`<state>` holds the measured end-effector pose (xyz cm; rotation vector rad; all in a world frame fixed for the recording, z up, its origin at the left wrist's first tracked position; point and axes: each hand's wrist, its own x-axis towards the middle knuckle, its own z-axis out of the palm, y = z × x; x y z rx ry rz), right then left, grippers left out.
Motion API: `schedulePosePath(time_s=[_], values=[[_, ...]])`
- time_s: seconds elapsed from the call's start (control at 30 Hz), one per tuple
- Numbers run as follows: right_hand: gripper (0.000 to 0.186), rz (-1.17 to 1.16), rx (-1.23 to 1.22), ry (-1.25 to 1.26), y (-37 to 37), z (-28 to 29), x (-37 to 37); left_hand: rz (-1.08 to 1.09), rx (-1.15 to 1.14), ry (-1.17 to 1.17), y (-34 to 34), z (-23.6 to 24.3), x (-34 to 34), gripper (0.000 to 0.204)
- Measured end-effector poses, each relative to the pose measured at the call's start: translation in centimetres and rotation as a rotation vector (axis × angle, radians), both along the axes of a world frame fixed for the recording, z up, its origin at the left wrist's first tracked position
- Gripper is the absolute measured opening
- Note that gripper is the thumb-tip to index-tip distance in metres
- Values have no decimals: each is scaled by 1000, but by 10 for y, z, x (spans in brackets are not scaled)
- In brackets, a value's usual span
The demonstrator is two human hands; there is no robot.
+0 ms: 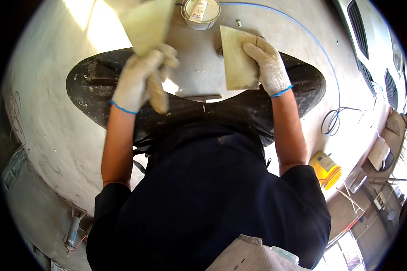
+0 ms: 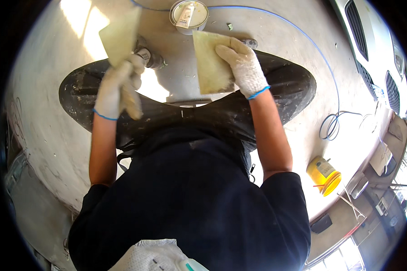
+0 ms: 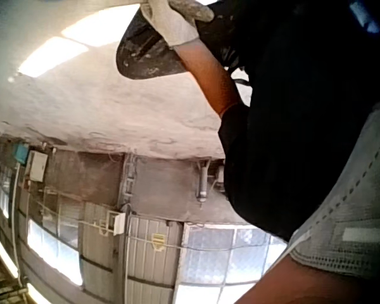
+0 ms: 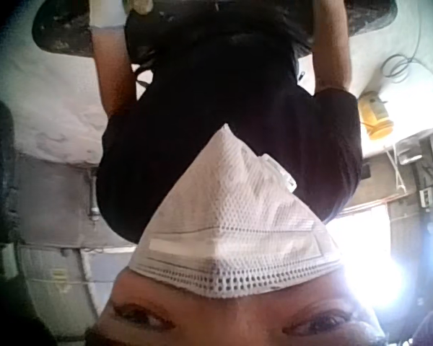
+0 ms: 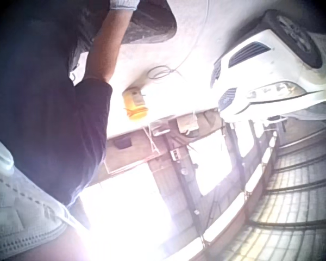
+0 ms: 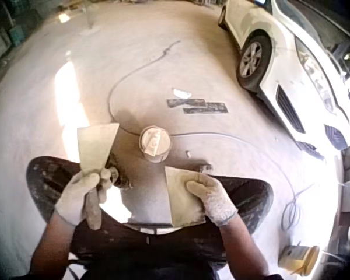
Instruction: The person mixes a green paste with a hardener on a plastic sheet using a putty knife, then applies the mixture to the rear bumper of a white car to fill imperfections.
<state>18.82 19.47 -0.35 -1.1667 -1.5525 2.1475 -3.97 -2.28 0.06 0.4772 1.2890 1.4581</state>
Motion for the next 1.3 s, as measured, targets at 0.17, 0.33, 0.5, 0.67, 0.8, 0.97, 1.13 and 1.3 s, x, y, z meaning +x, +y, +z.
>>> schedulePosePath(time_s=[0.17, 0.33, 0.5, 0.67, 0.8, 0.97, 1.13, 1.3], values=[[31, 79, 3, 81, -29, -6, -37, -220, -127, -420, 17, -7, 58, 32], [26, 260, -64, 38, -18, 8, -32, 388, 87, -358, 39, -35, -13, 27], [26, 34, -48, 124, -14, 23, -68, 364, 21, -157, 34, -30, -49, 35], [34, 158, 141, 126, -19, 24, -124, -233, -302, 555, 61, 15, -63, 47], [39, 231, 338, -78, 38, -26, -149, -485, -593, 754, 78, 47, -144, 47], [46, 328, 912, -572, 111, -164, -188, -380, -496, 1049, 56, 15, -193, 47], [57, 279, 849, -848, 100, -244, -224, -333, -486, 1120, 44, -1, -213, 46], [61, 52, 631, -841, 100, -304, -249, -312, -493, 1133, 38, -7, -225, 46]])
